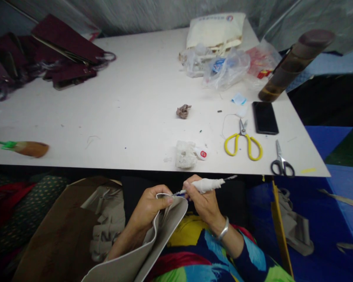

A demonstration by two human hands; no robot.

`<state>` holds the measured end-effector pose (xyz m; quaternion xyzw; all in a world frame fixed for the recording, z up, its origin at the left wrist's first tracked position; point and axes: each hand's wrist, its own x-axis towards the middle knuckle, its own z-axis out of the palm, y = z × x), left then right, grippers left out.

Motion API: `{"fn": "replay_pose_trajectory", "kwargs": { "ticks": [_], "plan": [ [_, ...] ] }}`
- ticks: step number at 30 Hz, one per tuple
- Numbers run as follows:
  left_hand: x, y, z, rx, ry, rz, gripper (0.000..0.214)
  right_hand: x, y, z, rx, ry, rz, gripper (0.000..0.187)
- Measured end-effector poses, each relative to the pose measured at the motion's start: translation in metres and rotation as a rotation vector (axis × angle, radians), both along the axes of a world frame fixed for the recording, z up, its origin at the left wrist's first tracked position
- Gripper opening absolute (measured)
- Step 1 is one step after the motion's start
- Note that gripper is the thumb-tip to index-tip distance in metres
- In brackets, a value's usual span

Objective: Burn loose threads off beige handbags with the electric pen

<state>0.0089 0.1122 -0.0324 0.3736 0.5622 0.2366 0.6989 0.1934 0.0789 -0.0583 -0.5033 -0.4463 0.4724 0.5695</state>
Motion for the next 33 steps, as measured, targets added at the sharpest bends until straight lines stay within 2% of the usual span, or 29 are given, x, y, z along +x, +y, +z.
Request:
{"fn": "replay_pose_trajectory", "kwargs": {
  "ticks": [4,7,15,23,27,30,33],
  "plan": [
    [-0.007,0.002,-0.002,-0.024,-0.031,0.082,0.032,0.013,0.013,0.002,0.112,-0.124,-0.175,0.023],
    [-0.011,0.003,-0.006,-0.081,-0.073,0.126,0.035,0.023,0.025,0.007,0.182,-0.265,-0.247,0.021],
    [-0.015,0.005,-0.009,-0.121,-0.097,0.170,0.045,0.025,0.036,0.012,0.325,-0.433,-0.194,0.015],
    [-0.017,0.005,-0.009,-0.141,-0.124,0.167,0.049,0.025,0.035,0.005,0.332,-0.555,-0.158,0.012],
    [-0.019,0.005,-0.009,-0.151,-0.138,0.145,0.052,0.025,0.035,0.005,0.278,-0.554,-0.164,0.018],
    [-0.019,0.005,-0.009,-0.124,-0.149,0.113,0.050,0.026,0.034,0.007,0.297,-0.531,-0.198,0.021],
    [-0.021,0.005,-0.009,-0.103,-0.162,0.083,0.050,0.024,0.029,0.010,0.268,-0.405,-0.198,0.022]
  ]
}}
